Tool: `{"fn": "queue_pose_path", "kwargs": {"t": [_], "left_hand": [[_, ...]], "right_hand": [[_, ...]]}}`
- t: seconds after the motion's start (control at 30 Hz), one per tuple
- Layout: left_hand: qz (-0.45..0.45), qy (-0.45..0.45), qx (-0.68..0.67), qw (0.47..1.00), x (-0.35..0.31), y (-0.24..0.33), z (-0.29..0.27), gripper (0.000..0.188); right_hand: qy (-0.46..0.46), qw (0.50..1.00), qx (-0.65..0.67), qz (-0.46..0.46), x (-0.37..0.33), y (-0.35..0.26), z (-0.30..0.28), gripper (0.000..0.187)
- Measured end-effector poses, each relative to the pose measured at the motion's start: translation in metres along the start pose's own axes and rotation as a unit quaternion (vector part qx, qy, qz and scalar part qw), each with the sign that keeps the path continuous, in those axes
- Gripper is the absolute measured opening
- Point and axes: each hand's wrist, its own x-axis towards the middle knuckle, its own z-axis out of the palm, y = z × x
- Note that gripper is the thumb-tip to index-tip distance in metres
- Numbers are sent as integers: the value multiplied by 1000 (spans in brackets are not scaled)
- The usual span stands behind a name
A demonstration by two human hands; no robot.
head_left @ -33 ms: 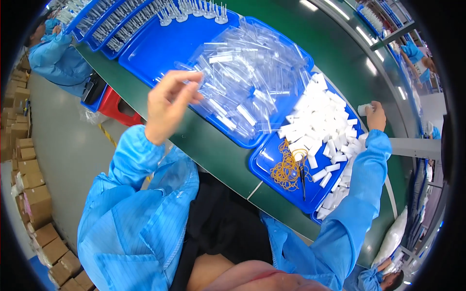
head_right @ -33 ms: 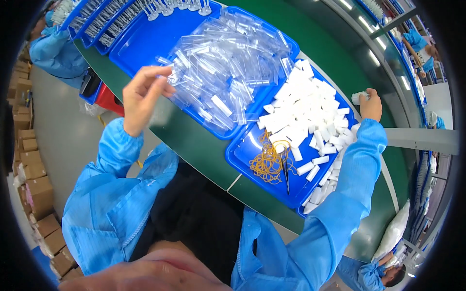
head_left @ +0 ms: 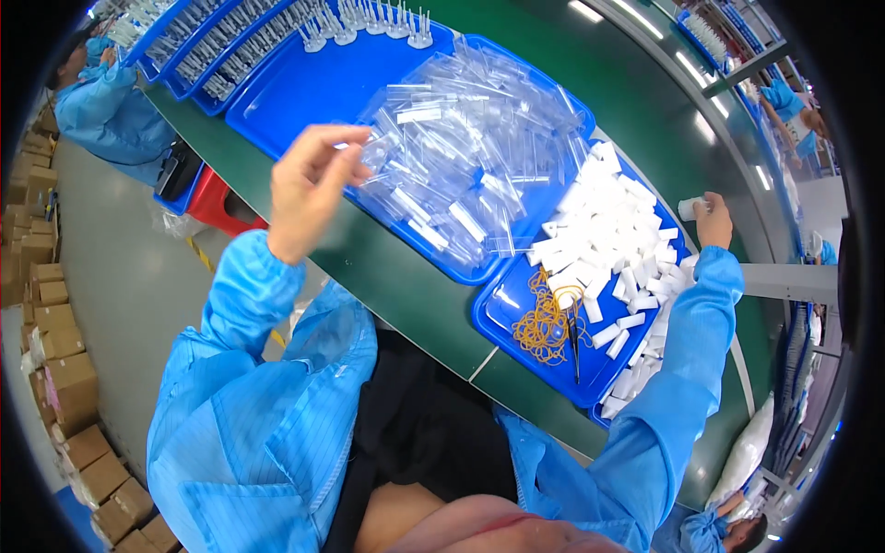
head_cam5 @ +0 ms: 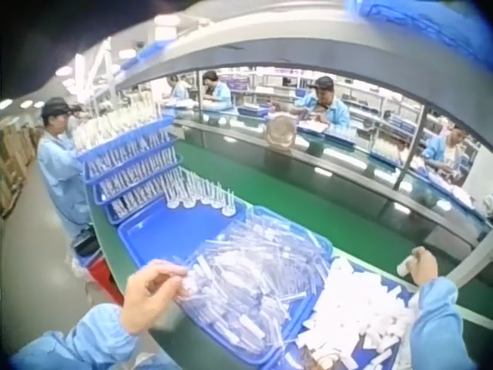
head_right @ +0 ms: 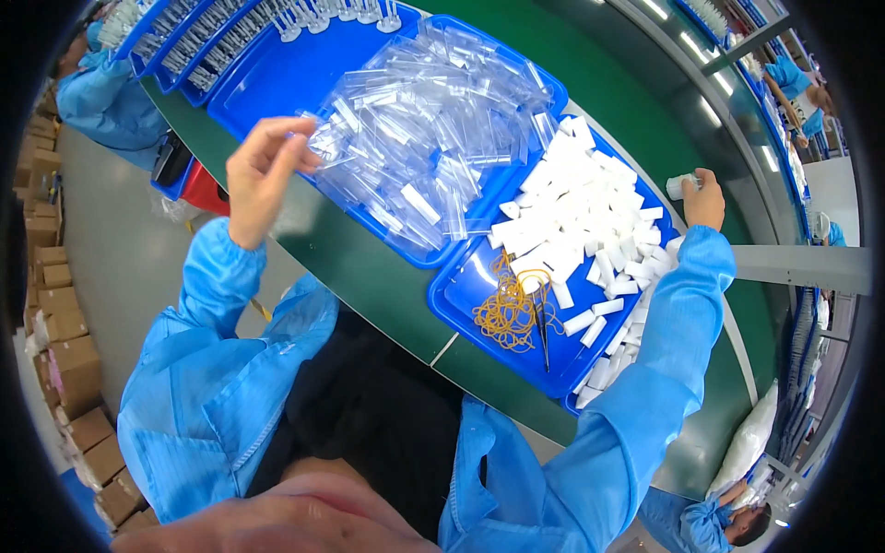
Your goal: The person assembles plastic components by inserting white pieces and pins into clear plastic sleeves, bundles the assembled parts together with a rubber band, and adjusts them using tweezers.
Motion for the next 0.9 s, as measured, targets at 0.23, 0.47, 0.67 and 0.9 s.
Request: {"fn": "queue_pose_path", "kwargs": {"t": [0.23, 0.47, 0.67, 0.9], "left_hand": [[248, -65, 401, 879, 148, -73, -66, 20], [236, -116, 672, 692, 272, -150, -84, 19], [199, -90, 700, 680, 277, -173, -82, 20], [156, -65, 522, 836, 202, -103, -84, 25]], "right_hand": [[101, 968, 195, -118, -49, -64, -83, 34], [-13, 946, 189, -261, -223, -169, -84, 18], [-22, 950, 25, -310, -249, -190, -54, 21], [-75, 951, 96, -283, -253, -186, -71, 20]]}}
